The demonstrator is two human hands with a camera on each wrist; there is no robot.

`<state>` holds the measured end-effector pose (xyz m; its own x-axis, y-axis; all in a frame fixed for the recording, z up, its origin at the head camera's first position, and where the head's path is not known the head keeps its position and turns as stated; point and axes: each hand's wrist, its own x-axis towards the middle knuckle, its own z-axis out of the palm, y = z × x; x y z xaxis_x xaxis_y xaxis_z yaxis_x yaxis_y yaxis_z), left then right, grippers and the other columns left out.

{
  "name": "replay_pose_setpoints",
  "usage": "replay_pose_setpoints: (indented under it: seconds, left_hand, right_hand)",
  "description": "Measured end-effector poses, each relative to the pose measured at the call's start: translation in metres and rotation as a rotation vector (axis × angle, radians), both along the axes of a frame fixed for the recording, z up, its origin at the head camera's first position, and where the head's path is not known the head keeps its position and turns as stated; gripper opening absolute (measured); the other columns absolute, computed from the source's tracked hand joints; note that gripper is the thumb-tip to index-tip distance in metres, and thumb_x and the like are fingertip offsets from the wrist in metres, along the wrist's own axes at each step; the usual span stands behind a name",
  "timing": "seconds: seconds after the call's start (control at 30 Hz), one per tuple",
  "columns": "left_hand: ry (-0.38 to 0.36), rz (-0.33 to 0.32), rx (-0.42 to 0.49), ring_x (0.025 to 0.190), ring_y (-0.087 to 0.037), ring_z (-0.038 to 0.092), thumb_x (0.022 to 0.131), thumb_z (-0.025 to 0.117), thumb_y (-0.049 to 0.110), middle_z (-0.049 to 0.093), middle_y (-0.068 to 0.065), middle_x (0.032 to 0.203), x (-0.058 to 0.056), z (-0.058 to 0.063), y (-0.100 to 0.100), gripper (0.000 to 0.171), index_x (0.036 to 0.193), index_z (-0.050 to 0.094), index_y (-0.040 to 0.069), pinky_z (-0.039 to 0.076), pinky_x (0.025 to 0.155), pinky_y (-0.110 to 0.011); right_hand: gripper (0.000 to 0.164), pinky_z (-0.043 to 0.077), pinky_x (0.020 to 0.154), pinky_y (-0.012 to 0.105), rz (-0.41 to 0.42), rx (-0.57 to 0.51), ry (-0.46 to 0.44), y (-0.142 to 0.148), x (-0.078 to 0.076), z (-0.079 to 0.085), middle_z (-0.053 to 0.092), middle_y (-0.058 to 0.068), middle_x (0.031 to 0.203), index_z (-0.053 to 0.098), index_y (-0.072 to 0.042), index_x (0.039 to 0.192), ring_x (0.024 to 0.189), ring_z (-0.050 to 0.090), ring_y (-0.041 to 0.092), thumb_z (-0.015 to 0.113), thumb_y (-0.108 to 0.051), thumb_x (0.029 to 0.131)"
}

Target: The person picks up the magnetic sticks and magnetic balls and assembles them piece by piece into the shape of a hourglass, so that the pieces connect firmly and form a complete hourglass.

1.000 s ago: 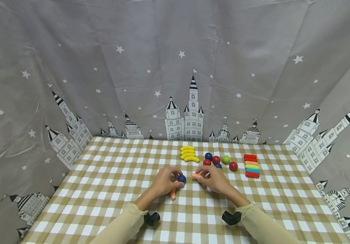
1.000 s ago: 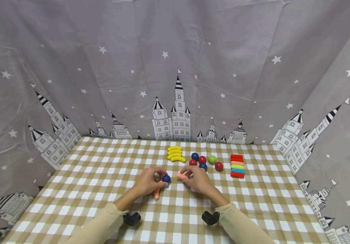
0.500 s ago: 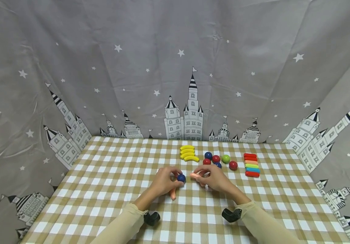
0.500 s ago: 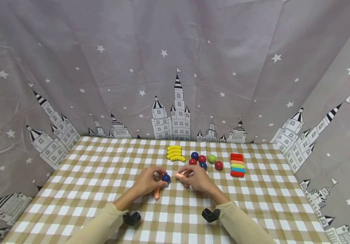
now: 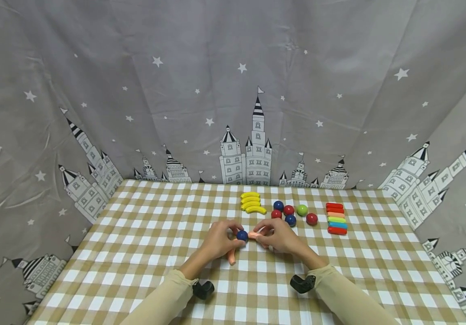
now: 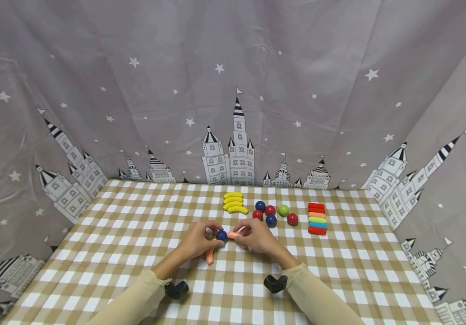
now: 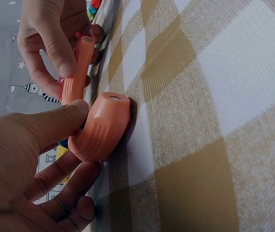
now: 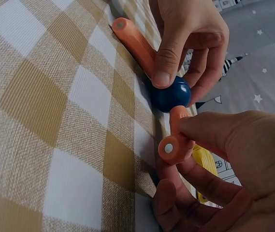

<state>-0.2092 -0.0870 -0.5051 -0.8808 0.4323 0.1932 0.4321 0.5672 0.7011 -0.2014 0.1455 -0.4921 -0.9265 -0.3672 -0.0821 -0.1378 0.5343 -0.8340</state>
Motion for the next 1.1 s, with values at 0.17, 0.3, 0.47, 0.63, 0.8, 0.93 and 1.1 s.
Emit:
replay_pose_setpoints:
  seconds: [0.17, 0.3, 0.47, 0.63, 0.8, 0.93, 1.1]
  left_hand:
    - [0.003, 0.004, -0.008, 0.070, -0.017, 0.054, 0.076, 0.092, 0.013, 0.071, 0.000, 0.085, -0.0004, -0.0002, 0.0007, 0.030, 0.101, 0.075, 0.009, 0.040, 0.063, -0.027]
    - [0.002, 0.008, -0.009, 0.069, -0.016, 0.053, 0.076, 0.092, 0.013, 0.070, 0.000, 0.084, -0.0003, 0.0000, 0.0011, 0.030, 0.101, 0.075, 0.009, 0.039, 0.062, -0.026]
    - [0.000, 0.009, -0.007, 0.070, -0.017, 0.054, 0.076, 0.092, 0.013, 0.070, 0.000, 0.084, 0.0000, 0.0002, 0.0013, 0.030, 0.101, 0.075, 0.009, 0.039, 0.062, -0.026]
    - [0.000, 0.003, 0.002, 0.071, -0.019, 0.055, 0.076, 0.091, 0.012, 0.070, -0.001, 0.084, 0.0002, 0.0007, 0.0016, 0.030, 0.101, 0.075, 0.008, 0.039, 0.062, -0.027]
    - [0.004, 0.003, -0.001, 0.072, -0.019, 0.055, 0.077, 0.091, 0.012, 0.069, 0.000, 0.084, 0.0002, 0.0006, 0.0017, 0.029, 0.100, 0.075, 0.008, 0.039, 0.063, -0.027]
    - [0.005, 0.005, -0.006, 0.072, -0.019, 0.055, 0.077, 0.091, 0.012, 0.069, 0.000, 0.084, -0.0005, -0.0002, 0.0018, 0.029, 0.100, 0.074, 0.009, 0.040, 0.064, -0.027]
    - [0.011, -0.004, -0.008, 0.075, -0.019, 0.057, 0.076, 0.091, 0.012, 0.070, 0.000, 0.085, -0.0004, -0.0006, 0.0017, 0.029, 0.098, 0.073, 0.009, 0.042, 0.066, -0.027]
  right_hand:
    - [0.016, 0.048, 0.062, 0.030, -0.003, 0.001, 0.001, 0.0009, 0.0016, 0.0009, 0.069, -0.001, 0.085, 0.076, -0.013, 0.107, 0.076, 0.061, 0.017, 0.078, -0.012, 0.091]
    - [0.016, 0.049, 0.067, 0.032, -0.009, 0.006, 0.000, 0.0023, 0.0023, 0.0003, 0.069, -0.001, 0.089, 0.076, -0.014, 0.107, 0.080, 0.061, 0.017, 0.078, -0.012, 0.091]
    - [0.016, 0.050, 0.067, 0.033, -0.010, 0.012, 0.002, 0.0034, 0.0025, -0.0009, 0.069, -0.001, 0.090, 0.075, -0.014, 0.107, 0.079, 0.061, 0.017, 0.078, -0.012, 0.091]
    - [0.017, 0.050, 0.064, 0.032, -0.008, 0.001, -0.005, 0.0039, 0.0030, -0.0008, 0.069, -0.001, 0.091, 0.075, -0.014, 0.108, 0.077, 0.062, 0.017, 0.077, -0.012, 0.091]
    - [0.019, 0.053, 0.063, 0.031, 0.003, -0.011, -0.007, 0.0052, 0.0036, -0.0010, 0.069, 0.001, 0.097, 0.074, -0.013, 0.109, 0.078, 0.063, 0.018, 0.077, -0.011, 0.091]
    - [0.018, 0.053, 0.068, 0.033, 0.005, -0.014, 0.007, 0.0052, 0.0037, -0.0020, 0.069, 0.001, 0.096, 0.075, -0.014, 0.108, 0.081, 0.063, 0.018, 0.077, -0.011, 0.091]
    - [0.015, 0.052, 0.071, 0.032, 0.000, -0.024, 0.039, 0.0030, 0.0049, -0.0046, 0.068, 0.000, 0.096, 0.075, -0.014, 0.107, 0.082, 0.063, 0.018, 0.076, -0.011, 0.092]
